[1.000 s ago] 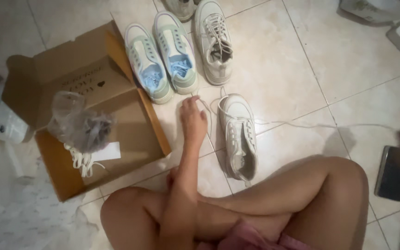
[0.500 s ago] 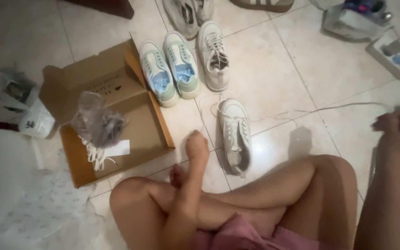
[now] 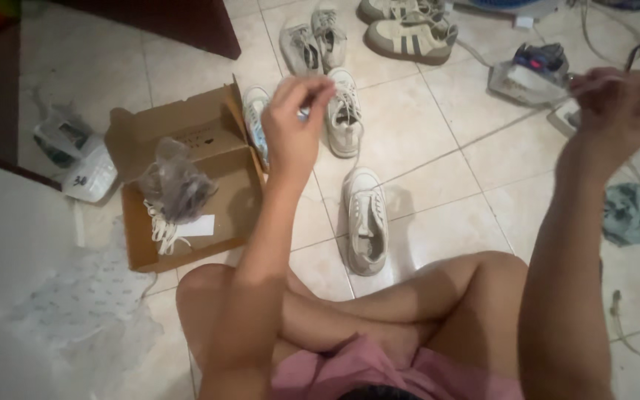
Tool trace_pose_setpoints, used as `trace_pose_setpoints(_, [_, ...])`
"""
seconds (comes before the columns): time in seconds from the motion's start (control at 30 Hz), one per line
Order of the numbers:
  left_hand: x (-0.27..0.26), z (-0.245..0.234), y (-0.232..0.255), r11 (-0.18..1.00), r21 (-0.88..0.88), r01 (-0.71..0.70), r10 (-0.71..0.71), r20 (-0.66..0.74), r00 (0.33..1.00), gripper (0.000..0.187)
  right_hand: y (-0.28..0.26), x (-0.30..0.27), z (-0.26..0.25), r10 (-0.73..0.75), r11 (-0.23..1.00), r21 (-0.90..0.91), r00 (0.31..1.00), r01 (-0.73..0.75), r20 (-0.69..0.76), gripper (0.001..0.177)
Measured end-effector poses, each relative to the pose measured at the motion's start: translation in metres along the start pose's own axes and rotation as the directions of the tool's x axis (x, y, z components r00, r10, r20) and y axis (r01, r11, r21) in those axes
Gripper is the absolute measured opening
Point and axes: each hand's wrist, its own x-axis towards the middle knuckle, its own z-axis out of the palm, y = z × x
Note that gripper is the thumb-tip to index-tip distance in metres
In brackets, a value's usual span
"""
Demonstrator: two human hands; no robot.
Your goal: The person sits on the floor and removes the laces from a pair of white sneakers. They then re-lace the shoes by threading the laces through the eyelets and tying them. The person repeats this process on the second shoe.
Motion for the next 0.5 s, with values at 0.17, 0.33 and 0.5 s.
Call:
trace_pose_setpoints(0.17, [0.028,-0.02,0.016,0.959,-0.249,0.134,-0.148,-0.04,0.988,0.016,0.037,0.013,-0.062,0.326,0.906,0.339,0.928,-0.252,-0.181,0.009])
trace_pose_setpoints(0.33, [0.055,-0.036,0.001,0.95,-0.311,0.031,-0.058,-0.079,0.995,0.018,0.053,0.028,-0.127,0.288,0.841,0.524,0.93,-0.133,-0.227,0.011])
trace_pose_setpoints(0.5, [0.076,-0.01,-0.019,0.851,-0.521,0.067,-0.113,-0.056,0.992,0.029,0.027,0.034,-0.066,0.101,0.992,-0.077,0.995,-0.103,-0.02,0.014])
